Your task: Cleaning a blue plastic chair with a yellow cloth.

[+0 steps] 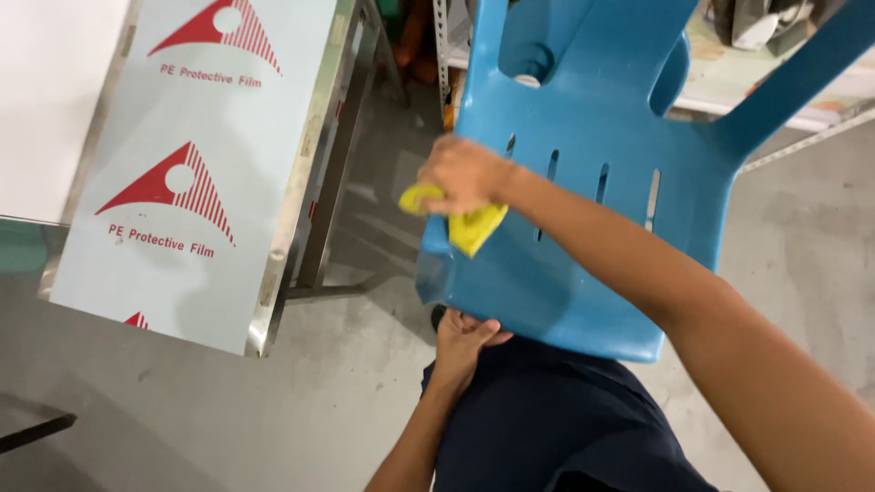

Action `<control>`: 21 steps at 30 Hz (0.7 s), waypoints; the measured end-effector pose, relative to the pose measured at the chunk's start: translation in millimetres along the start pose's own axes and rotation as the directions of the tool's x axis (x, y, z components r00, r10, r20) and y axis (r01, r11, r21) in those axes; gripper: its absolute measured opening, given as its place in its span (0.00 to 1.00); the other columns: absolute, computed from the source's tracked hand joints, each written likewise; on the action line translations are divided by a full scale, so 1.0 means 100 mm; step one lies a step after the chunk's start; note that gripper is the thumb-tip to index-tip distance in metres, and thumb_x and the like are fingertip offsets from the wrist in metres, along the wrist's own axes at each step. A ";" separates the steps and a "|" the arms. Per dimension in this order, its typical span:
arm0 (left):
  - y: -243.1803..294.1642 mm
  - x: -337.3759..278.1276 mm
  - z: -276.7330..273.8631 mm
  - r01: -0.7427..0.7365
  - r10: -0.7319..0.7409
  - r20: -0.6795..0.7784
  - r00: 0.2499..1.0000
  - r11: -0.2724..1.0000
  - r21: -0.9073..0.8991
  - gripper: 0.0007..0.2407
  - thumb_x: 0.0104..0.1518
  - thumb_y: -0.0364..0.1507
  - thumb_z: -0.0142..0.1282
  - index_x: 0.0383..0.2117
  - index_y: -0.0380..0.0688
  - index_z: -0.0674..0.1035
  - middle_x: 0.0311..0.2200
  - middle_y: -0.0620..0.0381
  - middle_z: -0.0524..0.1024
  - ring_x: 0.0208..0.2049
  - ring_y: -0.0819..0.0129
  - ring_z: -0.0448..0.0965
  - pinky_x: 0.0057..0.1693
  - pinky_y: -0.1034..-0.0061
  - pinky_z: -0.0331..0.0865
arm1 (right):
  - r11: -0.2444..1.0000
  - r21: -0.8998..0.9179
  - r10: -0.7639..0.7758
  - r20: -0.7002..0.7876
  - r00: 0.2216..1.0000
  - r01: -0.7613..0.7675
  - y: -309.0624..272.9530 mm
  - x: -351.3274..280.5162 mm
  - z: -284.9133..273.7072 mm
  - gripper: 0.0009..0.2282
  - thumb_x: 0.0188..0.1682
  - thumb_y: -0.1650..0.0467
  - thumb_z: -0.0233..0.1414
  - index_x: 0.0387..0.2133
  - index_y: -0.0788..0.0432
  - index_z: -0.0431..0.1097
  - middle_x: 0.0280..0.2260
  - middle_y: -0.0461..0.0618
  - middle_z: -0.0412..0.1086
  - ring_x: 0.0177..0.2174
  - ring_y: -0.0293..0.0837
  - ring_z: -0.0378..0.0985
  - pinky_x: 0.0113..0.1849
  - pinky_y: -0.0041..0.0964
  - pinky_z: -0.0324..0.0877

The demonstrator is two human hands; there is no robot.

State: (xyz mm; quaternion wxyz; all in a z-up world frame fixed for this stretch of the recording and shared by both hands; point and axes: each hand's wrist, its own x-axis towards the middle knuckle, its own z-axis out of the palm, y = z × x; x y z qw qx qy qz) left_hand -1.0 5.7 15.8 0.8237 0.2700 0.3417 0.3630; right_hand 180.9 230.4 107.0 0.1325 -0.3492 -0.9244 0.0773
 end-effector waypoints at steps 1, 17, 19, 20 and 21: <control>0.02 -0.03 0.00 0.001 -0.001 -0.023 1.000 1.000 -0.016 0.19 0.55 0.21 0.64 0.52 0.36 0.71 0.40 0.56 0.80 0.41 0.68 0.83 0.48 0.65 0.83 | 0.993 -0.106 0.046 0.012 0.999 -0.045 0.16 0.03 -0.02 0.20 0.48 0.54 0.51 0.34 0.58 0.78 0.31 0.58 0.76 0.34 0.61 0.77 0.48 0.55 0.67; -0.03 0.06 -0.03 -0.006 0.008 0.036 0.999 0.999 -0.041 0.18 0.55 0.19 0.65 0.49 0.33 0.72 0.39 0.50 0.82 0.39 0.66 0.84 0.47 0.69 0.82 | 0.938 -0.281 0.313 0.444 0.840 -0.201 -0.56 -0.10 -0.10 0.27 0.59 0.50 0.44 0.30 0.60 0.77 0.31 0.56 0.76 0.34 0.54 0.79 0.42 0.49 0.75; -0.10 0.11 -0.09 -0.015 0.016 0.044 0.999 0.999 -0.039 0.17 0.54 0.19 0.65 0.48 0.33 0.72 0.39 0.50 0.81 0.38 0.66 0.84 0.46 0.69 0.81 | 0.992 -0.067 0.113 0.166 0.980 -0.103 -0.77 -0.17 -0.12 0.21 0.54 0.55 0.49 0.31 0.60 0.77 0.32 0.55 0.76 0.37 0.55 0.78 0.48 0.52 0.71; -0.14 0.10 -0.12 -0.022 0.024 0.050 0.998 0.999 -0.037 0.16 0.54 0.18 0.65 0.47 0.33 0.73 0.38 0.51 0.81 0.38 0.66 0.83 0.45 0.69 0.81 | 0.992 0.106 -0.049 -0.168 0.985 0.067 -0.90 -0.22 -0.12 0.16 0.48 0.60 0.53 0.32 0.61 0.78 0.34 0.54 0.77 0.41 0.55 0.78 0.55 0.56 0.67; -0.15 0.14 -0.13 -0.017 0.019 0.055 0.998 0.999 -0.036 0.16 0.54 0.18 0.65 0.47 0.33 0.73 0.38 0.51 0.81 0.38 0.66 0.83 0.45 0.69 0.81 | 0.993 0.105 -0.042 -0.169 0.985 0.060 -0.98 -0.24 -0.13 0.16 0.48 0.60 0.53 0.32 0.61 0.78 0.34 0.54 0.77 0.41 0.55 0.78 0.55 0.56 0.67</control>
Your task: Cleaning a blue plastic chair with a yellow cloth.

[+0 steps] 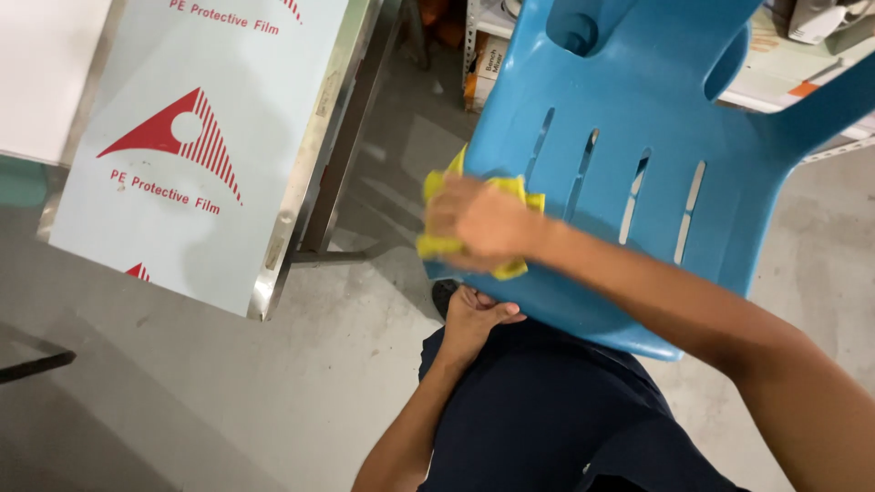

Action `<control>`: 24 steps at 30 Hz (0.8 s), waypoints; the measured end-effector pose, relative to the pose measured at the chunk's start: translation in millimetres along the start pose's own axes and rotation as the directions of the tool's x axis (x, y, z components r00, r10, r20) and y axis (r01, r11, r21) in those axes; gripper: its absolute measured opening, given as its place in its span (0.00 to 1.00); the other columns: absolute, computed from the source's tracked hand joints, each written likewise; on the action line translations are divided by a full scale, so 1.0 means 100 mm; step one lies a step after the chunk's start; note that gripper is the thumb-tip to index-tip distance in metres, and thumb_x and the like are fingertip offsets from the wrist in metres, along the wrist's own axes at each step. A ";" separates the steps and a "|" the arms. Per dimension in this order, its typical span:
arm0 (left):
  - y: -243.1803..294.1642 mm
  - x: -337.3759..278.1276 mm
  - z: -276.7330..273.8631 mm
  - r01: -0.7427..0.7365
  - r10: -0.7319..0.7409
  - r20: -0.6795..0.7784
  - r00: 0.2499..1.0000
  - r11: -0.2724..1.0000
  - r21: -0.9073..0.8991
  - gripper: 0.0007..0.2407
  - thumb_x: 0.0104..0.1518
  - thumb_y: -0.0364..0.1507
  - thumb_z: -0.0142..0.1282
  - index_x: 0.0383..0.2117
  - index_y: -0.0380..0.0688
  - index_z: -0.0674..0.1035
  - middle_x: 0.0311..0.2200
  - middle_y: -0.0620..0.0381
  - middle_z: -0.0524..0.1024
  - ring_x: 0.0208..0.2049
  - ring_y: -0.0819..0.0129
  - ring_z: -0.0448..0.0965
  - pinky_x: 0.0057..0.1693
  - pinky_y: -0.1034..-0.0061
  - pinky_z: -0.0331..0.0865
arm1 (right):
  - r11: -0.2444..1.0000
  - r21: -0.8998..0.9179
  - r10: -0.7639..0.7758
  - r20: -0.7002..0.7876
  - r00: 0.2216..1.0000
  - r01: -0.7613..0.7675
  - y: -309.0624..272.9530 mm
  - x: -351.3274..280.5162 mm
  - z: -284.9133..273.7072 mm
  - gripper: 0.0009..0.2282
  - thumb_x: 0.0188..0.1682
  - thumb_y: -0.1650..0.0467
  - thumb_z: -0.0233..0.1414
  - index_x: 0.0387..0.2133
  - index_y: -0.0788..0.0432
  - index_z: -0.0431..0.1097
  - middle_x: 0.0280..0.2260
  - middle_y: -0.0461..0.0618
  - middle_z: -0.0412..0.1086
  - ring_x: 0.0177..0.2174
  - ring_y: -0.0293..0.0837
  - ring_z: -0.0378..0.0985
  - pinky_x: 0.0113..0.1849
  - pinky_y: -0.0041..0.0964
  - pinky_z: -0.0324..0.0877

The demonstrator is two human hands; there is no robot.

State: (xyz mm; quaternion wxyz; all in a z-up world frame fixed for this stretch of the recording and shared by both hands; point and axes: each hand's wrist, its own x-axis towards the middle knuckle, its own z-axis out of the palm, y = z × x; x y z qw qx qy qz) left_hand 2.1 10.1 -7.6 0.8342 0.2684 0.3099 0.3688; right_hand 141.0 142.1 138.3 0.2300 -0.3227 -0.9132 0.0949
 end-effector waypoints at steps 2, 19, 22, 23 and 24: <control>-0.02 0.06 -0.02 -0.016 0.017 -0.017 1.000 0.999 0.039 0.14 0.56 0.17 0.64 0.47 0.30 0.75 0.39 0.48 0.81 0.37 0.64 0.83 0.45 0.66 0.82 | 0.976 -0.095 -0.192 0.035 0.981 0.194 -0.17 -0.04 -0.02 0.14 0.38 0.60 0.54 0.23 0.59 0.77 0.31 0.54 0.77 0.46 0.56 0.77 0.59 0.58 0.56; -0.12 0.26 -0.23 -0.066 0.061 0.139 0.988 0.997 0.036 0.17 0.62 0.11 0.42 0.57 0.30 0.69 0.53 0.46 0.74 0.53 0.56 0.80 0.58 0.57 0.75 | 0.985 -0.139 0.136 0.233 0.963 -0.106 -0.39 -0.14 -0.23 0.15 0.48 0.59 0.52 0.27 0.58 0.77 0.26 0.54 0.74 0.36 0.51 0.77 0.61 0.55 0.52; -0.52 0.35 -0.67 -0.021 0.023 0.069 0.997 0.999 -0.025 0.15 0.67 0.12 0.45 0.59 0.29 0.69 0.52 0.41 0.74 0.48 0.55 0.79 0.52 0.63 0.73 | 0.985 -0.150 0.112 0.188 0.976 -0.084 -0.50 -0.38 -0.23 0.16 0.45 0.60 0.55 0.38 0.57 0.77 0.41 0.53 0.73 0.47 0.51 0.74 0.61 0.56 0.52; -0.67 0.37 -0.83 0.008 -0.009 -0.018 1.000 0.998 -0.062 0.14 0.71 0.13 0.49 0.61 0.27 0.69 0.50 0.39 0.73 0.45 0.56 0.75 0.46 0.66 0.70 | 0.985 -0.166 0.072 0.121 0.990 -0.051 -0.56 -0.49 -0.23 0.19 0.41 0.61 0.56 0.44 0.56 0.76 0.50 0.53 0.72 0.54 0.52 0.71 0.61 0.57 0.52; -0.39 0.31 -0.64 0.020 -0.021 -0.011 1.000 0.998 -0.061 0.14 0.71 0.13 0.49 0.61 0.27 0.69 0.50 0.39 0.73 0.45 0.56 0.75 0.46 0.66 0.70 | 0.984 -0.168 0.085 0.120 0.989 -0.064 -0.62 -0.59 -0.29 0.19 0.41 0.61 0.56 0.44 0.56 0.76 0.50 0.53 0.72 0.54 0.52 0.71 0.61 0.57 0.52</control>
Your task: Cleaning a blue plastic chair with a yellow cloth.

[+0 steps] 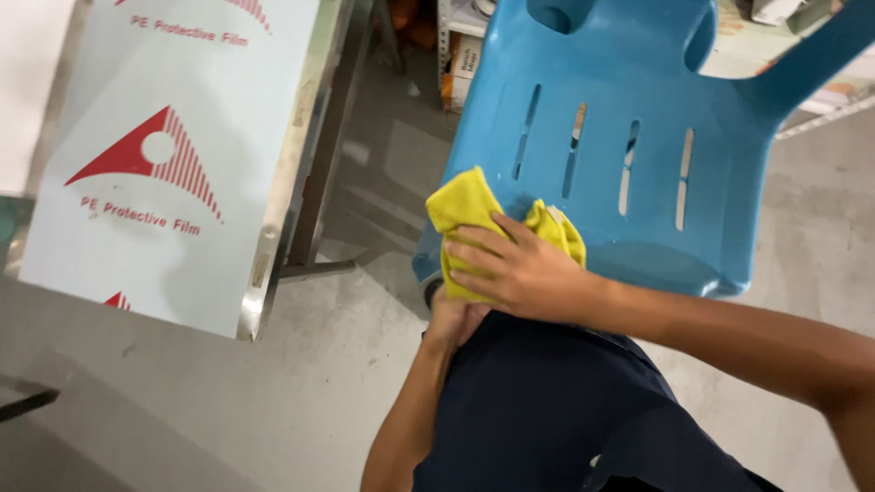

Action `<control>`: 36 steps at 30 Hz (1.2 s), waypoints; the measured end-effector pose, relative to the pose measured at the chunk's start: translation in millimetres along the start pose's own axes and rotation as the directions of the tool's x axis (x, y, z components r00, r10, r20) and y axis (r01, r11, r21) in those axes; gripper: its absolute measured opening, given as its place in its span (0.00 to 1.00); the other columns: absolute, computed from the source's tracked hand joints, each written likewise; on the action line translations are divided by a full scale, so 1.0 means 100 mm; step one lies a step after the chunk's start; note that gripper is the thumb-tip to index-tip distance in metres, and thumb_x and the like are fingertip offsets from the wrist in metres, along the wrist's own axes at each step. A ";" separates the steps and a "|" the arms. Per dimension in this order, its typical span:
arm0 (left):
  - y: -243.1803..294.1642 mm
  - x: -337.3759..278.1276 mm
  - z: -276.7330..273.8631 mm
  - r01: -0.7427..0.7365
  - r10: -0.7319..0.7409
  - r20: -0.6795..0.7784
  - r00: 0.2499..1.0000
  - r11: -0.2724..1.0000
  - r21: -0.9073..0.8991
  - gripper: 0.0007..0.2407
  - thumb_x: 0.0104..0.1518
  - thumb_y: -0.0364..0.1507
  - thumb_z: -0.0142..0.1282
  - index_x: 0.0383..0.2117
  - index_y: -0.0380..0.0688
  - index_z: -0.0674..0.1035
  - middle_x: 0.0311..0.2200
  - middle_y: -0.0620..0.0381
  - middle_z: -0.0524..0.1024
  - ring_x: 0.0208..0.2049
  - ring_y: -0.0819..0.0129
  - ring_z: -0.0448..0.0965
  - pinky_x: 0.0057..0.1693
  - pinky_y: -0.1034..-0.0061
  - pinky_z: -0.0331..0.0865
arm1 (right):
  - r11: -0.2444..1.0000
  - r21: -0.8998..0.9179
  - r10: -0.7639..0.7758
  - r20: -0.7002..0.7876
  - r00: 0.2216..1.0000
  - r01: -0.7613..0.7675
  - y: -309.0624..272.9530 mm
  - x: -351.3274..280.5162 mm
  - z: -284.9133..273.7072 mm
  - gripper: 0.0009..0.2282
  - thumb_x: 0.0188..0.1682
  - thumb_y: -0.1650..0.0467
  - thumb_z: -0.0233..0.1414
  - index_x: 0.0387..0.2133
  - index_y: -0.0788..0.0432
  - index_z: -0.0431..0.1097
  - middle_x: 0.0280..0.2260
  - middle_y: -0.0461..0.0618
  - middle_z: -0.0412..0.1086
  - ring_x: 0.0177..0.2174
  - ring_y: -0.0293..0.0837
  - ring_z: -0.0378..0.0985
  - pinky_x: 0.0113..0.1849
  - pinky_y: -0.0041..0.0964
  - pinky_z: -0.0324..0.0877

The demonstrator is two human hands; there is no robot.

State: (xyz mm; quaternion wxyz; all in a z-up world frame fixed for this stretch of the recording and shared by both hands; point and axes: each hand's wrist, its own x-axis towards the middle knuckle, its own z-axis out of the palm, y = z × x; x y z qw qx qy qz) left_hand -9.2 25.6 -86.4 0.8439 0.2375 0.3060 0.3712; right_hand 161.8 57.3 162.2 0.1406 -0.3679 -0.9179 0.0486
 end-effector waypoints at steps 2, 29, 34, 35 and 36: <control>0.54 -0.11 0.40 0.077 -0.010 0.186 0.983 0.931 -0.358 0.18 0.69 0.32 0.42 0.61 0.37 0.68 0.56 0.49 0.73 0.57 0.59 0.74 0.62 0.63 0.71 | 0.982 -0.187 -0.023 0.075 0.997 0.036 -0.09 -0.22 -0.10 0.20 0.43 0.65 0.56 0.51 0.52 0.73 0.63 0.51 0.61 0.63 0.52 0.61 0.60 0.59 0.53; 0.66 0.21 0.56 0.145 -0.068 0.265 0.962 0.948 -0.284 0.35 0.67 0.55 0.30 0.59 0.30 0.69 0.57 0.40 0.73 0.59 0.49 0.72 0.67 0.53 0.60 | 0.735 -0.596 0.265 -0.186 0.946 -0.323 -0.27 -1.92 -0.05 0.25 0.50 0.66 0.53 0.63 0.35 0.64 0.67 0.46 0.56 0.62 0.48 0.63 0.58 0.45 0.61; 0.80 0.24 0.61 0.095 0.014 0.292 0.956 0.930 -0.355 0.32 0.71 0.53 0.34 0.61 0.31 0.69 0.57 0.42 0.73 0.59 0.50 0.72 0.67 0.51 0.61 | 0.678 -0.618 0.271 -0.293 0.917 -0.398 -0.32 -1.47 0.30 0.25 0.54 0.63 0.51 0.67 0.35 0.60 0.68 0.49 0.56 0.62 0.48 0.63 0.58 0.47 0.58; 0.87 0.25 0.70 0.074 0.016 0.261 0.965 0.940 -0.334 0.32 0.69 0.53 0.35 0.60 0.32 0.69 0.58 0.43 0.73 0.59 0.51 0.72 0.67 0.52 0.63 | 0.683 -0.599 0.299 -0.291 0.909 -0.417 -0.32 -1.29 0.40 0.26 0.53 0.62 0.49 0.68 0.35 0.60 0.67 0.49 0.57 0.63 0.49 0.63 0.59 0.50 0.57; 0.88 0.25 0.72 0.076 0.015 0.263 0.965 0.940 -0.333 0.32 0.69 0.53 0.35 0.60 0.32 0.69 0.58 0.43 0.73 0.59 0.51 0.72 0.67 0.52 0.63 | 0.682 -0.600 0.300 -0.292 0.908 -0.418 -0.33 -1.06 0.40 0.26 0.53 0.62 0.49 0.68 0.35 0.60 0.67 0.49 0.57 0.63 0.49 0.63 0.59 0.50 0.57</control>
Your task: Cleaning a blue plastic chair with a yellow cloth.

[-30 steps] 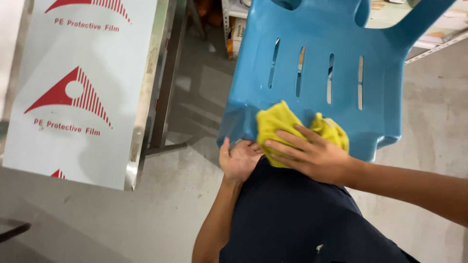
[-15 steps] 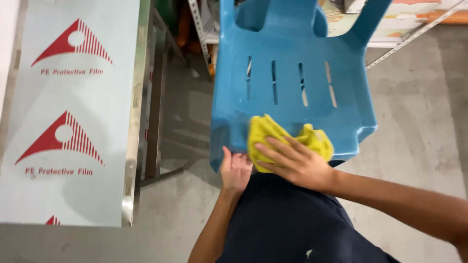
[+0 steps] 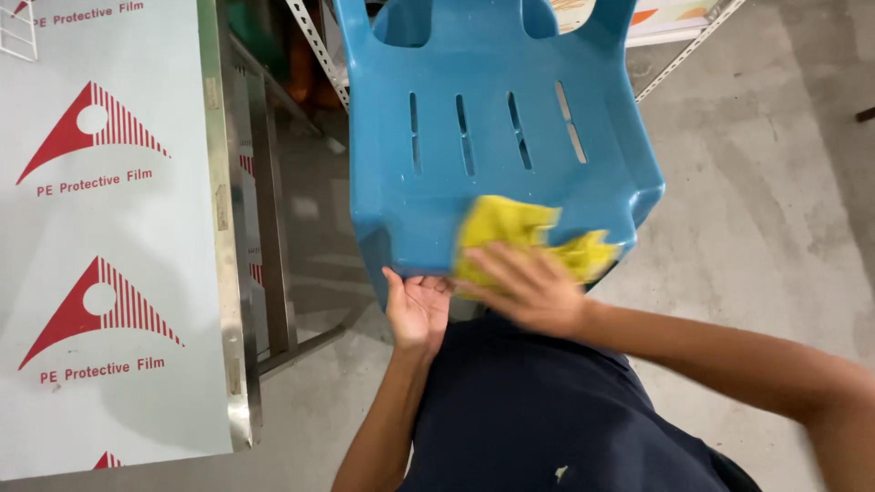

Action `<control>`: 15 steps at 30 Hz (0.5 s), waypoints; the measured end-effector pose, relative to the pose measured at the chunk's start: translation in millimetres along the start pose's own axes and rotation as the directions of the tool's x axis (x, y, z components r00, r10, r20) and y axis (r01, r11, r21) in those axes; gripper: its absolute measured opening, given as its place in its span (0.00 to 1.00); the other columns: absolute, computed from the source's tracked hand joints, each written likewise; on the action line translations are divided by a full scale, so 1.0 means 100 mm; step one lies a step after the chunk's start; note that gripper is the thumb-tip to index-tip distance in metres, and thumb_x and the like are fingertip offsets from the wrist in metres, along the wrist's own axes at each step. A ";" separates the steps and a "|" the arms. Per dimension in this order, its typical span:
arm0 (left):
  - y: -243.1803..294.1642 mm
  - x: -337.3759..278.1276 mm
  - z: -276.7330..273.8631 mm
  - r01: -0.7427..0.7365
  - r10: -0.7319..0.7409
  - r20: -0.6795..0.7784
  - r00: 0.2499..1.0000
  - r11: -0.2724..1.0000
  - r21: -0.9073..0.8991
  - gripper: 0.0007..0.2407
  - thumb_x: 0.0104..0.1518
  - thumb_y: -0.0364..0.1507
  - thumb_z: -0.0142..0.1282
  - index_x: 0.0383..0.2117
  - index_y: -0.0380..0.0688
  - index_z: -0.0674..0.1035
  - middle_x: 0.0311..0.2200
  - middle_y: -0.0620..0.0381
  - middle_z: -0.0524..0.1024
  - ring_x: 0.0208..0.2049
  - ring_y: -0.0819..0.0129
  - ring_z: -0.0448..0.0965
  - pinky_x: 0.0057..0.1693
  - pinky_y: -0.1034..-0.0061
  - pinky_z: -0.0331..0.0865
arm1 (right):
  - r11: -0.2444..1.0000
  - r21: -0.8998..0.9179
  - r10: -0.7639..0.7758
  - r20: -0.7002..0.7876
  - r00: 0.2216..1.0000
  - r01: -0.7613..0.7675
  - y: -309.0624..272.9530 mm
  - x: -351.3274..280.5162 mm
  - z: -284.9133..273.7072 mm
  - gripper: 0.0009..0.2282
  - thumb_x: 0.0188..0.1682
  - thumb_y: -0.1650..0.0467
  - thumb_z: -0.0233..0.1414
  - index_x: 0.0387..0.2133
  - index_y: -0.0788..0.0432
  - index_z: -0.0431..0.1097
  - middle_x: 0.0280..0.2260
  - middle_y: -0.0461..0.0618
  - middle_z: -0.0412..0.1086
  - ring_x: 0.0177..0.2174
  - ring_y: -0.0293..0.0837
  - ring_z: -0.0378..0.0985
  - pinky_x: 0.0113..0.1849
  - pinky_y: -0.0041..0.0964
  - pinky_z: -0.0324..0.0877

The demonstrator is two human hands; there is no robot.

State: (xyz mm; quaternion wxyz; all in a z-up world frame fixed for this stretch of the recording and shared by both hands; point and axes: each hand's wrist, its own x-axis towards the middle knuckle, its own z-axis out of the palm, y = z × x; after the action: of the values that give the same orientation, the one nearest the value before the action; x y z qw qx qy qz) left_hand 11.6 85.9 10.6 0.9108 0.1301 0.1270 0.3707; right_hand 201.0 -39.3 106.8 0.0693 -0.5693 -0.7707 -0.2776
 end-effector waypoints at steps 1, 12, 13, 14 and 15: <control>0.00 0.01 0.02 0.004 -0.005 -0.022 1.000 1.000 -0.026 0.31 0.69 0.52 0.35 0.62 0.33 0.69 0.59 0.45 0.73 0.60 0.54 0.72 0.66 0.57 0.62 | 1.000 -0.028 0.011 -0.010 1.000 -0.011 -0.10 0.20 -0.01 0.25 0.54 0.63 0.47 0.68 0.36 0.59 0.68 0.49 0.56 0.63 0.50 0.62 0.59 0.52 0.57; -0.01 0.07 -0.01 -0.096 0.092 -0.056 0.994 0.993 -0.070 0.28 0.72 0.50 0.37 0.61 0.37 0.72 0.55 0.46 0.76 0.55 0.54 0.74 0.65 0.54 0.61 | 0.993 -0.105 -0.065 -0.031 0.997 0.062 0.45 -0.54 0.01 0.25 0.58 0.65 0.48 0.71 0.35 0.58 0.70 0.48 0.54 0.67 0.51 0.56 0.66 0.55 0.43; 0.00 0.06 0.02 -0.080 0.078 -0.032 0.996 0.995 -0.054 0.28 0.73 0.51 0.37 0.59 0.35 0.72 0.56 0.45 0.76 0.56 0.54 0.74 0.67 0.53 0.60 | 0.990 -0.135 -0.032 -0.009 0.999 0.030 0.57 -0.79 0.02 0.24 0.57 0.65 0.52 0.68 0.32 0.60 0.69 0.48 0.56 0.67 0.52 0.57 0.66 0.55 0.43; 0.04 0.08 0.06 -0.068 0.068 -0.003 0.998 0.997 -0.033 0.28 0.73 0.51 0.37 0.57 0.33 0.72 0.56 0.44 0.76 0.58 0.53 0.74 0.69 0.52 0.58 | 0.986 -0.169 0.003 0.004 1.000 -0.002 0.71 -1.01 0.06 0.24 0.57 0.65 0.56 0.65 0.29 0.62 0.68 0.49 0.59 0.66 0.52 0.59 0.67 0.55 0.42; 0.04 0.09 0.13 -0.064 0.064 0.001 0.998 0.997 -0.031 0.28 0.73 0.51 0.37 0.57 0.33 0.72 0.56 0.44 0.76 0.58 0.53 0.74 0.69 0.52 0.58 | 0.985 -0.173 0.007 0.004 1.000 -0.006 0.77 -1.10 0.08 0.24 0.57 0.65 0.56 0.65 0.29 0.62 0.68 0.49 0.59 0.66 0.52 0.59 0.67 0.55 0.42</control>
State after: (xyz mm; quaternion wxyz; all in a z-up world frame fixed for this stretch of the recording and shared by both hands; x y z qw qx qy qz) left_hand 19.8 93.1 22.3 0.9005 0.1202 0.1160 0.4015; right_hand 311.0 -111.8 80.7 0.0189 -0.5762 -0.7420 -0.3421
